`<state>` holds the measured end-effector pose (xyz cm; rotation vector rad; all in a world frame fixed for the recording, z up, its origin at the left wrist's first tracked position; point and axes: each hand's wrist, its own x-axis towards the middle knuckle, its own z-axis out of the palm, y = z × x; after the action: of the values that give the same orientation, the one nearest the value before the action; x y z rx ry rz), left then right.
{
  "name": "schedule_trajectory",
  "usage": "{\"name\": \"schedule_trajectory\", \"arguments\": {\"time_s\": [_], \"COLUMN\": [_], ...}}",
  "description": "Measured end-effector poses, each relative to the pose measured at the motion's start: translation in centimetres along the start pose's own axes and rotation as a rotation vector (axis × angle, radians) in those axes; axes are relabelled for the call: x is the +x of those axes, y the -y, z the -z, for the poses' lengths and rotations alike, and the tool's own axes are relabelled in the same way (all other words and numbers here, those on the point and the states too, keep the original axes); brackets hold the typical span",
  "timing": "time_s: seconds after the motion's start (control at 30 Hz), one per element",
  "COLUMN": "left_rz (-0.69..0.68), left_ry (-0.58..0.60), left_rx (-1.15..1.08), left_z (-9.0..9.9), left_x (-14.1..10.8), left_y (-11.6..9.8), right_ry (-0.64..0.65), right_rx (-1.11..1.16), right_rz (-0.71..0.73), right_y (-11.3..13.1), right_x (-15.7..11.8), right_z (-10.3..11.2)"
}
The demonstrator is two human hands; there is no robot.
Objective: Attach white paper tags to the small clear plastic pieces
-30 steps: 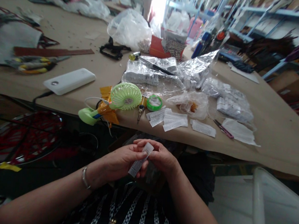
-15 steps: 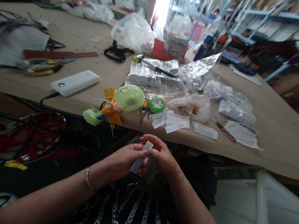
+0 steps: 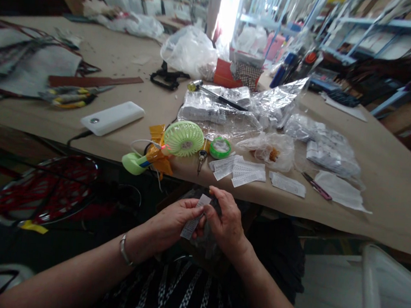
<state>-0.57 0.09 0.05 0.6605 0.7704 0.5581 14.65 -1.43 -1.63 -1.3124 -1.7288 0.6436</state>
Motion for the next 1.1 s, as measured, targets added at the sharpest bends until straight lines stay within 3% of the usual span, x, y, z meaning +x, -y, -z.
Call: {"name": "schedule_trajectory", "arguments": {"time_s": [0.2,0.33,0.5,0.73,1.1], "left_rz": [-0.103,-0.184,-0.250,-0.462,-0.652], "left_ry": [-0.096,-0.123,-0.199,-0.432,-0.543], "left_rx": [0.061,0.123,0.296,0.751,1.059], "left_z": [0.1,0.3,1.5,4.2,4.2], "left_x": [-0.1,0.0,0.5,1.5,2.5], "left_y": [-0.2,-0.3,-0.2,-1.3,-3.9], "right_ry": [0.044,0.051,0.013,-0.084,-0.231], "right_rx": [0.508,0.655,0.696,0.759,0.883], "right_rz": [-0.349,-0.472,-0.473,-0.469,-0.465], "right_y": [0.5,0.3,-0.4,-0.9,-0.5], "right_x": [1.2,2.0,2.8,4.0,5.0], "right_z": [-1.0,-1.8,-2.9,-5.5,-7.0]}}
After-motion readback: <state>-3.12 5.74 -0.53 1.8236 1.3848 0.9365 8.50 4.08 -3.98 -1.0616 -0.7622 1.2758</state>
